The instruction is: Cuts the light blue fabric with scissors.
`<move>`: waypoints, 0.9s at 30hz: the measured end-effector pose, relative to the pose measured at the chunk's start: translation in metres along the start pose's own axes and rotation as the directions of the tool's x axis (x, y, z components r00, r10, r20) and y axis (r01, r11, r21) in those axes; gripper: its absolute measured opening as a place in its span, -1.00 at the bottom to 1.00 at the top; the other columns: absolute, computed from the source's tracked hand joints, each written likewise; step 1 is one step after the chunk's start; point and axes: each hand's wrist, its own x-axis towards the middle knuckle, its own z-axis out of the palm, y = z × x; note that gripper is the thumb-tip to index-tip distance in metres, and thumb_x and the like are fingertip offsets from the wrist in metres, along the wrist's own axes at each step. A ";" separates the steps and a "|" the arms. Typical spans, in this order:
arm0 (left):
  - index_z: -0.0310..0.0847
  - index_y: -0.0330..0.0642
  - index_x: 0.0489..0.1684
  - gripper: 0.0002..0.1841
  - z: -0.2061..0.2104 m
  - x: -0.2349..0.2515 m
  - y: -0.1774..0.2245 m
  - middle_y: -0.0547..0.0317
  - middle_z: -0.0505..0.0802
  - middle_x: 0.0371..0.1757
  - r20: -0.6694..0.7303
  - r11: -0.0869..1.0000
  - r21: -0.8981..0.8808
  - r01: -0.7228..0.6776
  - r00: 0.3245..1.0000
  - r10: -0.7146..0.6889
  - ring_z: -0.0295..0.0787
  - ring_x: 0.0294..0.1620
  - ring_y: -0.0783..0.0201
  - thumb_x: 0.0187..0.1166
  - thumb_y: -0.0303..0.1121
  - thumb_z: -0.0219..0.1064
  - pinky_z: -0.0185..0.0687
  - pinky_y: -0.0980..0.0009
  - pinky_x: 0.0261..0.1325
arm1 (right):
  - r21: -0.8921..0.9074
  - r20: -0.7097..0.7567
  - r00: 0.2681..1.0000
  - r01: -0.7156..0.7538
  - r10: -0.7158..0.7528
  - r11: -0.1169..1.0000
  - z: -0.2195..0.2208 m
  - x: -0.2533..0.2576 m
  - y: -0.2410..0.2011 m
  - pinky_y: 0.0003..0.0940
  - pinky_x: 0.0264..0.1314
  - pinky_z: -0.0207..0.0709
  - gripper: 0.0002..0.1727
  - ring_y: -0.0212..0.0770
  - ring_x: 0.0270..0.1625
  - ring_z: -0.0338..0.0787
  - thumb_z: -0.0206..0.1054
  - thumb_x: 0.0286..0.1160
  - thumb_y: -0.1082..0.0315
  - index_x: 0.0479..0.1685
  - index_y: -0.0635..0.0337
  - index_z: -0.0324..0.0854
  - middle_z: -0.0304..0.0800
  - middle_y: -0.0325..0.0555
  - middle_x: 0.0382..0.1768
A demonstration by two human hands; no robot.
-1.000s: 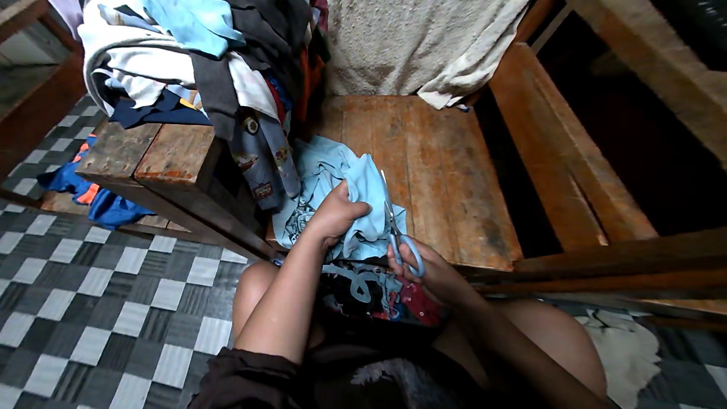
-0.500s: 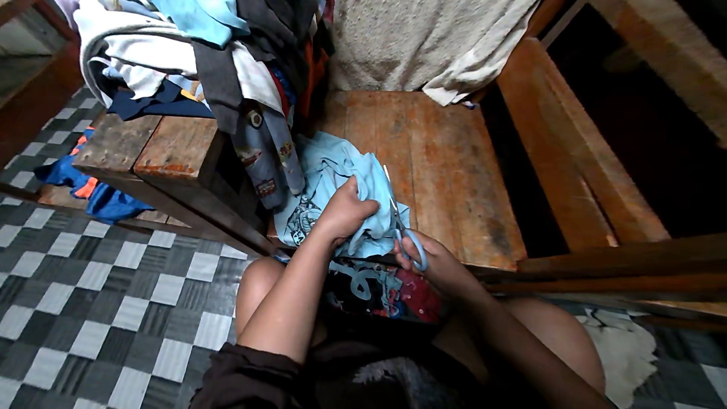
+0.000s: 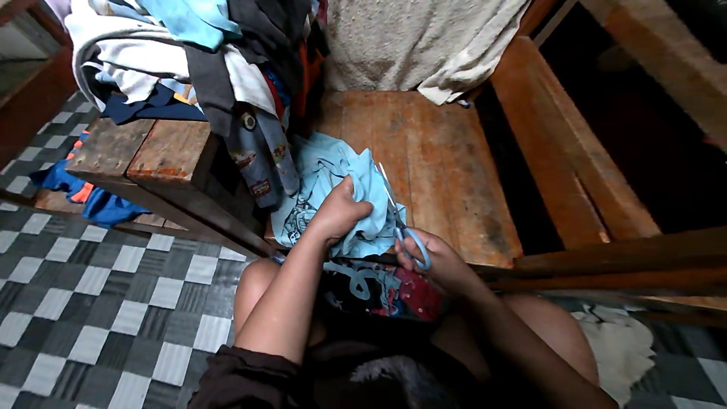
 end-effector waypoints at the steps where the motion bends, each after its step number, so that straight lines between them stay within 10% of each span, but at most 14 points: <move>1: 0.34 -0.29 0.46 -0.47 0.000 0.000 0.000 -0.02 0.79 0.03 0.015 1.000 0.007 -0.001 1.000 0.001 0.80 -0.06 0.32 0.47 -0.73 0.26 0.76 0.33 0.07 | 0.004 0.006 1.000 -0.003 0.003 1.000 -0.001 0.000 -0.001 -0.77 -0.48 0.37 -0.83 -0.67 -0.60 0.48 0.12 0.64 0.17 -0.21 0.02 0.48 0.51 -0.59 -0.62; 8: 0.36 -0.29 0.47 -0.57 0.000 0.000 -0.001 0.02 0.80 0.01 -0.010 1.000 -0.018 -0.011 1.000 0.011 0.80 -0.07 0.32 0.66 -0.47 0.30 0.76 0.31 0.10 | 0.001 0.018 1.000 0.003 -0.003 1.000 -0.003 -0.001 0.001 -0.78 -0.49 0.35 -0.83 -0.68 -0.61 0.46 0.10 0.66 0.17 -0.21 0.01 0.49 0.50 -0.60 -0.63; 14: 0.64 -0.28 0.06 -0.84 0.003 0.013 -0.013 0.12 0.82 -0.22 -0.181 0.987 -0.141 -0.070 0.982 0.043 0.76 -0.27 0.38 0.67 -0.41 0.32 0.73 0.38 -0.07 | -0.020 0.010 1.000 -0.014 0.014 1.000 0.001 -0.002 0.002 -0.78 -0.46 0.36 -0.82 -0.68 -0.59 0.47 0.09 0.67 0.18 -0.17 0.05 0.49 0.50 -0.60 -0.62; 21: 0.50 -0.23 0.30 -0.64 0.007 0.013 -0.014 0.12 0.80 -0.07 -0.114 0.874 -0.480 -0.067 0.993 0.013 0.79 -0.17 0.32 0.59 -0.71 0.19 0.77 0.32 -0.01 | 0.029 0.005 1.000 0.012 -0.012 1.000 -0.002 -0.003 0.005 -0.77 -0.44 0.39 -0.78 -0.67 -0.58 0.49 0.12 0.66 0.10 -0.20 0.02 0.48 0.53 -0.60 -0.60; 27: 0.47 -0.15 0.30 -0.76 0.009 0.016 -0.020 0.13 0.80 -0.07 -0.170 0.762 -0.644 -0.063 0.983 -0.062 0.80 -0.12 0.28 0.80 -0.45 0.04 0.77 0.28 0.04 | 0.039 0.011 1.000 -0.010 0.009 0.999 -0.003 -0.006 0.005 -0.78 -0.48 0.36 -0.78 -0.68 -0.60 0.47 0.10 0.67 0.11 -0.21 0.01 0.49 0.53 -0.59 -0.61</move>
